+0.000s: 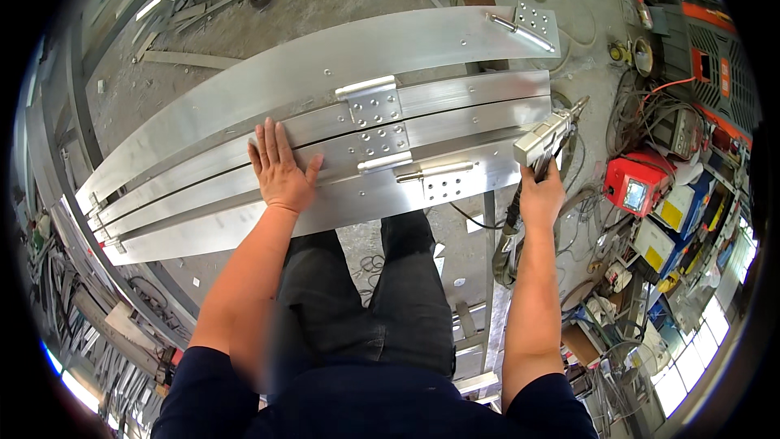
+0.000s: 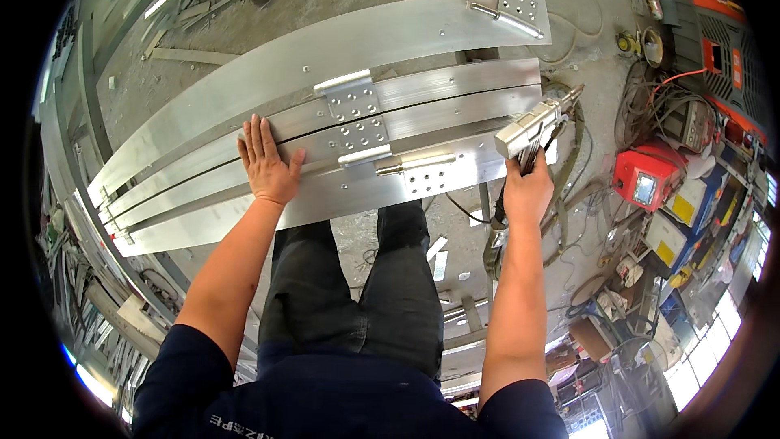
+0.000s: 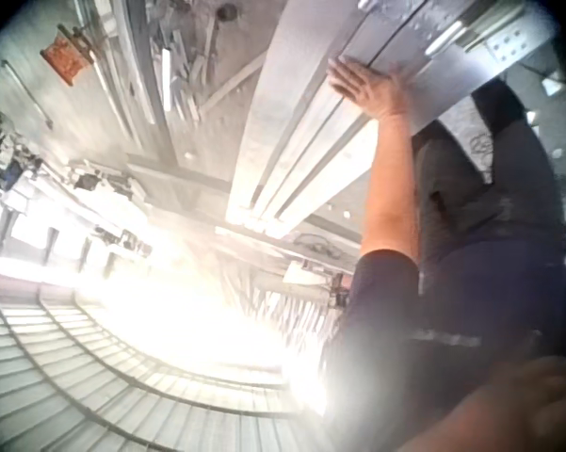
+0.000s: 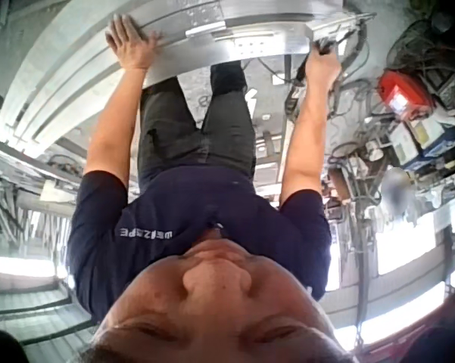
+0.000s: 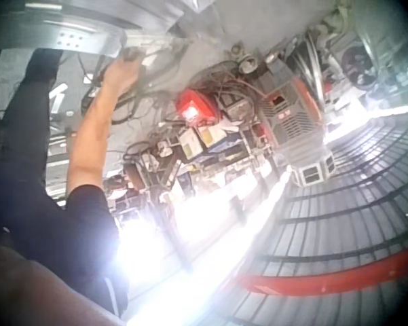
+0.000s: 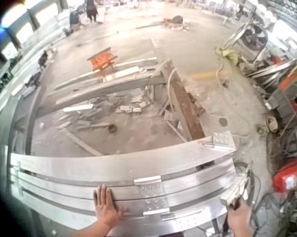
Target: The person aligns metal brackets onto a long metal frame and uses a rivet gun to fasten them in place. They repeatedly position brackets, fire the rivet gun, and adjust the frame components within a workshop setting.
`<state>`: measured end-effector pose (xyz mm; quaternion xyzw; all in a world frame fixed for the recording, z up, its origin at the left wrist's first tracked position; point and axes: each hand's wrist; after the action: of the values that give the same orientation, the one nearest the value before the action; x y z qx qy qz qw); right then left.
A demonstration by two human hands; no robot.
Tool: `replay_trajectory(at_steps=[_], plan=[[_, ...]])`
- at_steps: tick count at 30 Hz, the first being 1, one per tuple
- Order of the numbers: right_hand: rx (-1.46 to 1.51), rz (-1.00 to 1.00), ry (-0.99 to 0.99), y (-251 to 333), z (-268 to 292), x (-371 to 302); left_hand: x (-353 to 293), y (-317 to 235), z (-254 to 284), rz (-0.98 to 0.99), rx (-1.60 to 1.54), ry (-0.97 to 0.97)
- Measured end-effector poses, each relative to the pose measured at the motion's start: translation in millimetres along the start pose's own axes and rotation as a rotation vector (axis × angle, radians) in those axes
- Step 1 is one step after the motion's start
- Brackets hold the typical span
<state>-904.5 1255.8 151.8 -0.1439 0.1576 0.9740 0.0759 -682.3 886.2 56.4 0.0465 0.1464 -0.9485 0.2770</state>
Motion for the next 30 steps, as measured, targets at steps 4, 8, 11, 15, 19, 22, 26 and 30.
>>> replay_trajectory(at_steps=[4,8,11,15,19,22,26,30], plan=[[-0.188,0.036,0.066,-5.5,-3.2,21.8,0.2,0.3,-2.5,0.002,0.032,-0.014],[-0.351,0.080,0.178,-6.9,-4.1,38.9,-0.3,-3.5,-2.2,-0.007,0.044,-0.055],[-0.365,0.127,0.185,-4.8,0.2,42.7,0.7,-7.7,-2.3,-0.010,0.052,-0.065],[-0.397,0.166,0.233,5.5,12.8,48.3,1.4,-6.4,-2.5,-0.001,0.057,-0.073],[-0.344,0.208,0.254,2.8,19.5,49.2,0.2,-7.5,-3.1,0.002,0.042,-0.080],[-0.243,0.339,0.088,-11.7,17.1,39.6,0.3,-8.8,-0.5,0.009,0.043,-0.082],[-0.031,0.306,0.064,-29.5,16.9,14.0,1.1,-7.1,0.5,0.020,0.036,-0.070],[0.128,0.054,0.501,-21.7,-9.6,-36.9,1.4,-7.2,-2.2,0.021,0.023,-0.059]])
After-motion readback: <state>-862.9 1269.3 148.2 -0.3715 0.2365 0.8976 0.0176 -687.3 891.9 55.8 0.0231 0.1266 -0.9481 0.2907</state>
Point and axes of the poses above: each hand's wrist, its own x-axis towards the middle knuckle, its own z-axis out of the back of the hand, y = z × x, and after that the axes turned 6 degrees about -x, right-handed
